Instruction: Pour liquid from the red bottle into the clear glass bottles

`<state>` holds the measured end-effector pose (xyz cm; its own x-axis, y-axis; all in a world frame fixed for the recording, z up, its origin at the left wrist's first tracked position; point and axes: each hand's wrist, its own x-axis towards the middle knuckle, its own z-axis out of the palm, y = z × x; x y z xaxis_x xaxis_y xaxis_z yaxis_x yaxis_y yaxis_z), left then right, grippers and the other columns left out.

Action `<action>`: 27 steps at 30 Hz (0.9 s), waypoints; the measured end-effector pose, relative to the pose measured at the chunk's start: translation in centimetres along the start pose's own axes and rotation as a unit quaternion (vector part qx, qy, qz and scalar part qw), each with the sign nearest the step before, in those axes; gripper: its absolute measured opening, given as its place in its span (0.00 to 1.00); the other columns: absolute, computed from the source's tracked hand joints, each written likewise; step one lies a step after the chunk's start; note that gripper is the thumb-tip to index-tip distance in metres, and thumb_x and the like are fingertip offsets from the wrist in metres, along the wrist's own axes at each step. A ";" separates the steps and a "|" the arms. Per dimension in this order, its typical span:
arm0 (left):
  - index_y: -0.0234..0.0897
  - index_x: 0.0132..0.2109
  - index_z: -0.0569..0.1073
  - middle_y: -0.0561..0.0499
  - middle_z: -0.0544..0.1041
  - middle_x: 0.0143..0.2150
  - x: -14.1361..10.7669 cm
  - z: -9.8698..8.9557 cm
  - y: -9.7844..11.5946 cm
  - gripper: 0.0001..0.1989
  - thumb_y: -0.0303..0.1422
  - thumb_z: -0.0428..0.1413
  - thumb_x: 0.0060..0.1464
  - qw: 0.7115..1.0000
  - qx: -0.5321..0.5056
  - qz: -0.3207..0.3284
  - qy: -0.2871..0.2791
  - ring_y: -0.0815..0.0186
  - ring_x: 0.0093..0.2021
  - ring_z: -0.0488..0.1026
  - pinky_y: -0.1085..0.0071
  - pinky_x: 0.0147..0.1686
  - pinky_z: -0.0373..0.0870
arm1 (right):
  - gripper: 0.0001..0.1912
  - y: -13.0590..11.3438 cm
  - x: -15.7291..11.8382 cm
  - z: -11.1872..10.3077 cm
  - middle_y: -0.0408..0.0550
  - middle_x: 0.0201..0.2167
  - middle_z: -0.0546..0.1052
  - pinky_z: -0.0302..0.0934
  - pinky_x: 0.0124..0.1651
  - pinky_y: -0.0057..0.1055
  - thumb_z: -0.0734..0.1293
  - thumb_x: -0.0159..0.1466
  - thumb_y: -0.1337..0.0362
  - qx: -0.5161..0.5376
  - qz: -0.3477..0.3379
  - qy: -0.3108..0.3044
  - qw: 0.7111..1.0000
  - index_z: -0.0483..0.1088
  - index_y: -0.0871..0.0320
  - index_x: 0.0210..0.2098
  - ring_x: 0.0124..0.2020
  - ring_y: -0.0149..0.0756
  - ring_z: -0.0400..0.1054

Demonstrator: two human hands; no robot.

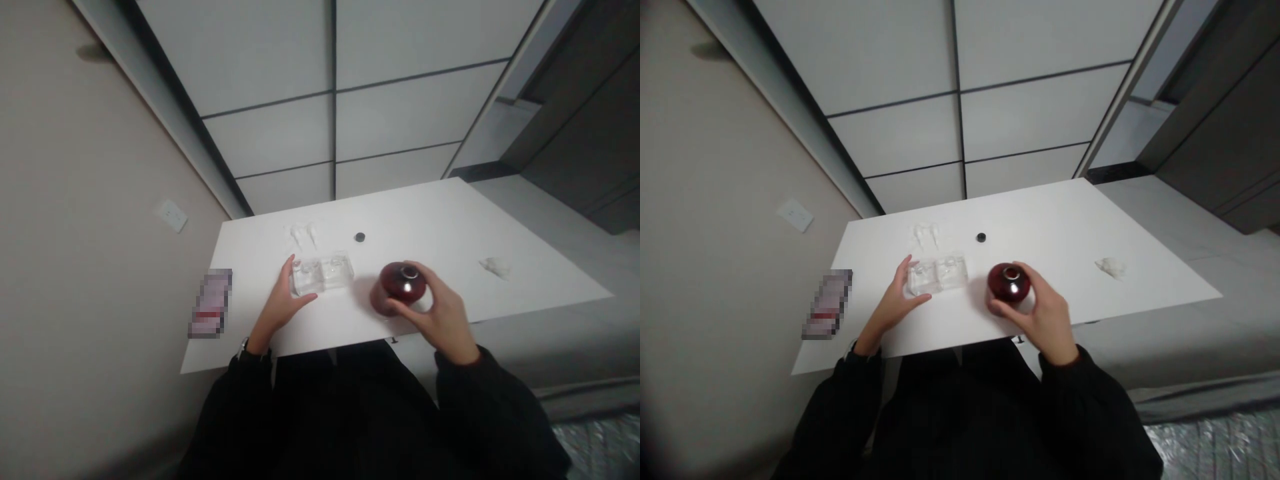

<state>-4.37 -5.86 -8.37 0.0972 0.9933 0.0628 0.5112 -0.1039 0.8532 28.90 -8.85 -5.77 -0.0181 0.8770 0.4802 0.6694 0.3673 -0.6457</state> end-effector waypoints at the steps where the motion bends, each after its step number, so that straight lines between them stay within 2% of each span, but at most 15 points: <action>1: 0.42 0.77 0.48 0.34 0.58 0.77 0.0 0.0 0.1 0.53 0.37 0.69 0.53 1.000 -0.005 0.002 0.001 0.47 0.77 0.57 0.47 0.75 0.53 | 0.37 1.3 0.2 -1.1 0.62 0.58 0.80 0.71 0.60 0.56 0.73 0.62 0.40 -0.023 0.016 0.032 0.999 0.71 0.57 0.61 0.57 0.59 0.76; 4: 0.42 0.75 0.53 0.36 0.63 0.74 0.2 -0.1 0.2 0.48 0.35 0.68 0.54 1.000 -0.020 0.006 0.008 0.49 0.75 0.62 0.48 0.74 0.58 | 0.38 4.6 0.5 -4.3 0.62 0.55 0.80 0.70 0.58 0.58 0.72 0.61 0.37 -0.072 0.053 0.091 0.992 0.72 0.58 0.59 0.55 0.61 0.77; 7: 0.40 0.70 0.61 0.37 0.66 0.72 0.5 -0.1 0.0 0.44 0.34 0.70 0.50 0.999 -0.036 -0.005 0.031 0.49 0.72 0.66 0.48 0.72 0.62 | 0.40 5.0 0.1 -5.1 0.62 0.54 0.81 0.69 0.59 0.58 0.73 0.59 0.36 -0.078 0.060 0.095 0.991 0.73 0.58 0.59 0.54 0.61 0.77; 9: 0.39 0.66 0.65 0.37 0.69 0.70 0.6 0.1 0.0 0.41 0.35 0.72 0.47 0.998 -0.048 -0.019 0.048 0.48 0.69 0.69 0.48 0.70 0.65 | 0.39 3.4 -0.7 -3.8 0.61 0.55 0.81 0.69 0.60 0.57 0.74 0.59 0.38 -0.053 0.048 0.077 0.994 0.72 0.58 0.60 0.55 0.60 0.77; 12: 0.39 0.61 0.67 0.39 0.72 0.66 0.4 0.1 0.3 0.38 0.35 0.73 0.44 0.995 -0.069 -0.035 0.059 0.49 0.66 0.72 0.48 0.68 0.68 | 0.38 -0.9 -2.0 -0.1 0.61 0.58 0.80 0.70 0.62 0.53 0.76 0.61 0.43 0.028 0.004 0.020 0.999 0.70 0.57 0.62 0.59 0.57 0.76; 15: 0.40 0.59 0.68 0.40 0.73 0.65 -0.2 -0.3 1.0 0.38 0.35 0.73 0.41 0.993 -0.084 -0.045 0.064 0.49 0.65 0.74 0.49 0.65 0.71 | 0.37 -5.3 -2.8 3.6 0.58 0.61 0.79 0.71 0.63 0.49 0.77 0.61 0.47 0.113 -0.042 -0.063 0.991 0.68 0.54 0.65 0.61 0.53 0.75; 17: 0.40 0.58 0.68 0.39 0.74 0.64 -0.8 -0.7 1.4 0.38 0.36 0.73 0.41 0.993 -0.084 -0.050 0.069 0.48 0.65 0.74 0.50 0.64 0.73 | 0.37 -6.9 -2.7 5.0 0.57 0.61 0.79 0.71 0.64 0.48 0.77 0.61 0.49 0.142 -0.057 -0.093 0.984 0.66 0.53 0.65 0.61 0.52 0.75; 19: 0.40 0.58 0.68 0.40 0.74 0.64 -1.6 -1.2 1.9 0.38 0.38 0.73 0.41 0.992 -0.081 -0.057 0.076 0.48 0.66 0.73 0.51 0.62 0.74 | 0.37 -7.3 -2.4 5.6 0.57 0.61 0.79 0.71 0.64 0.49 0.78 0.61 0.50 0.150 -0.055 -0.090 0.983 0.66 0.53 0.65 0.62 0.52 0.75; 22: 0.41 0.59 0.67 0.40 0.73 0.66 -2.7 -2.0 2.7 0.38 0.39 0.73 0.42 0.991 -0.082 -0.069 0.080 0.46 0.69 0.70 0.50 0.62 0.75 | 0.36 -6.5 -1.6 5.5 0.58 0.59 0.79 0.71 0.62 0.51 0.78 0.61 0.51 0.141 -0.030 -0.058 0.988 0.66 0.54 0.63 0.61 0.54 0.75; 27: 0.39 0.60 0.68 0.38 0.71 0.67 -4.0 -3.1 4.9 0.39 0.40 0.73 0.42 0.993 -0.086 -0.059 0.056 0.45 0.68 0.70 0.49 0.58 0.78 | 0.34 -5.4 -0.8 5.4 0.57 0.57 0.77 0.71 0.61 0.52 0.77 0.61 0.51 0.137 -0.026 -0.041 0.989 0.67 0.53 0.62 0.59 0.53 0.75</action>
<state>-4.92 -10.13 -2.86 -0.0545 0.9985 0.0056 0.3584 0.0144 0.9335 21.31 -9.90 -5.84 -0.1143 0.8728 0.4745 0.4402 0.4727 -0.7634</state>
